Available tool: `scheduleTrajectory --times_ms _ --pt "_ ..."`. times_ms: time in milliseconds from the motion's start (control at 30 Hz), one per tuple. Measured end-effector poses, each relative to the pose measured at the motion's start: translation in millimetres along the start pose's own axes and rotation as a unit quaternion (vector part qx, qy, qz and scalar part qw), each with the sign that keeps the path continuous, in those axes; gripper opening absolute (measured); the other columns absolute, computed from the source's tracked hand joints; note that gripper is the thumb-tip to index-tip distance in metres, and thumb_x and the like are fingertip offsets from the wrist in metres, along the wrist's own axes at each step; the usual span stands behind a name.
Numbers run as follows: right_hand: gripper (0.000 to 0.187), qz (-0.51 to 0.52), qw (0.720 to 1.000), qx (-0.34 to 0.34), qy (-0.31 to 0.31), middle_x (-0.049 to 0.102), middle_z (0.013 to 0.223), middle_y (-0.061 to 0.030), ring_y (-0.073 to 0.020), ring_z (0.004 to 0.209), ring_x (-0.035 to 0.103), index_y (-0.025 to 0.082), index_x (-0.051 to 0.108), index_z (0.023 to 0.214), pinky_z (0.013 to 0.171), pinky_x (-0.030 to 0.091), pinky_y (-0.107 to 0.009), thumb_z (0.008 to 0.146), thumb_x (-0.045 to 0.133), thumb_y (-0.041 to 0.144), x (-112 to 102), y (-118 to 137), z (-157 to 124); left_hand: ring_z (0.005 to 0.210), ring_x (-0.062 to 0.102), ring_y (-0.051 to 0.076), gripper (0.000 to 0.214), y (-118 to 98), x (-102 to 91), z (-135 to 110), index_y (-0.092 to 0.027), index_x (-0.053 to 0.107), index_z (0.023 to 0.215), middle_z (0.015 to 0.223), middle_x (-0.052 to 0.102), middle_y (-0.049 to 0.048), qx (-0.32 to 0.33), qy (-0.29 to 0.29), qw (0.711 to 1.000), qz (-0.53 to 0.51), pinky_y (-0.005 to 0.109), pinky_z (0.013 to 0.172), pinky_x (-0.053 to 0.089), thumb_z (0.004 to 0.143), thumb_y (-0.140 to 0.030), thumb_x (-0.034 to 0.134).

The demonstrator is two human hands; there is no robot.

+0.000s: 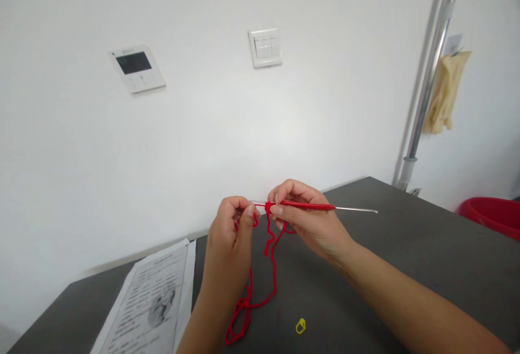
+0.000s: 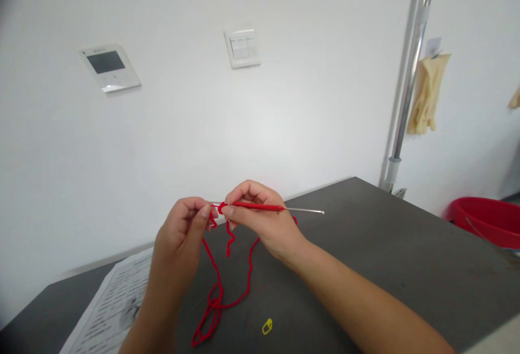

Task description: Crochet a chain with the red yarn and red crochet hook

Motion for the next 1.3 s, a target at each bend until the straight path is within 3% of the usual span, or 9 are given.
scheduleTrajectory --times_ms 233,567,667,933,1300 --pt "0.024 0.067 0.997 0.04 0.014 0.067 0.067 0.0026 -0.0068 0.049 0.055 0.016 0.065 0.066 0.049 0.044 -0.021 0.063 0.088 0.017 5 -9 2 0.06 0.055 0.02 0.012 -15 -5.3 -1 -0.024 0.054 0.083 0.069 0.06 0.0 0.077 -0.059 0.991 0.097 0.031 0.058 0.04 0.091 -0.03 0.05" --pt "0.02 0.13 0.985 0.107 0.044 0.067 0.064 0.0018 -0.0068 0.049 0.055 0.016 0.066 0.063 0.045 0.044 -0.018 0.061 0.086 0.012 15 -25 -1 0.067 0.058 0.02 0.012 -21 1.6 -5 -0.024 0.05 0.081 0.074 0.061 0.0011 0.147 -0.065 0.979 0.123 0.031 0.063 0.044 0.093 -0.024 0.047" --pt "0.02 0.124 0.985 0.107 0.054 0.065 0.064 0.0025 -0.0068 0.049 0.055 0.016 0.065 0.064 0.046 0.044 -0.018 0.063 0.085 0.013 16 -27 -2 0.068 0.059 0.02 0.012 -14 5.4 -3 -0.024 0.051 0.083 0.075 0.062 0.0015 0.134 -0.055 0.983 0.11 0.031 0.063 0.044 0.094 -0.024 0.046" --pt "0.015 0.13 0.988 0.068 0.049 0.069 0.075 0.0006 -0.0085 0.058 0.063 0.016 0.067 0.073 0.057 0.051 -0.02 0.07 0.081 0.013 11 -18 -1 0.063 0.056 0.017 0.013 8 5.1 8 -0.022 0.056 0.085 0.071 0.06 -0.0018 0.021 0.006 1.0 -0.002 0.03 0.06 0.043 0.092 -0.033 0.053" --pt "0.011 0.075 0.995 0.011 0.071 0.064 0.074 0.0012 -0.0095 0.061 0.061 0.017 0.064 0.077 0.059 0.05 -0.022 0.076 0.074 0.015 10 -12 0 0.076 0.06 0.017 0.006 9 0.6 9 -0.021 0.061 0.087 0.08 0.064 0.0 0.033 -0.001 0.999 -0.041 0.03 0.071 0.045 0.09 -0.026 0.058"
Point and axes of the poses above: each hand's wrist, its own z-axis towards the middle knuckle, its own x-axis out of the palm, y = z × x, the point moved 9 cm from there along z, towards the middle knuckle
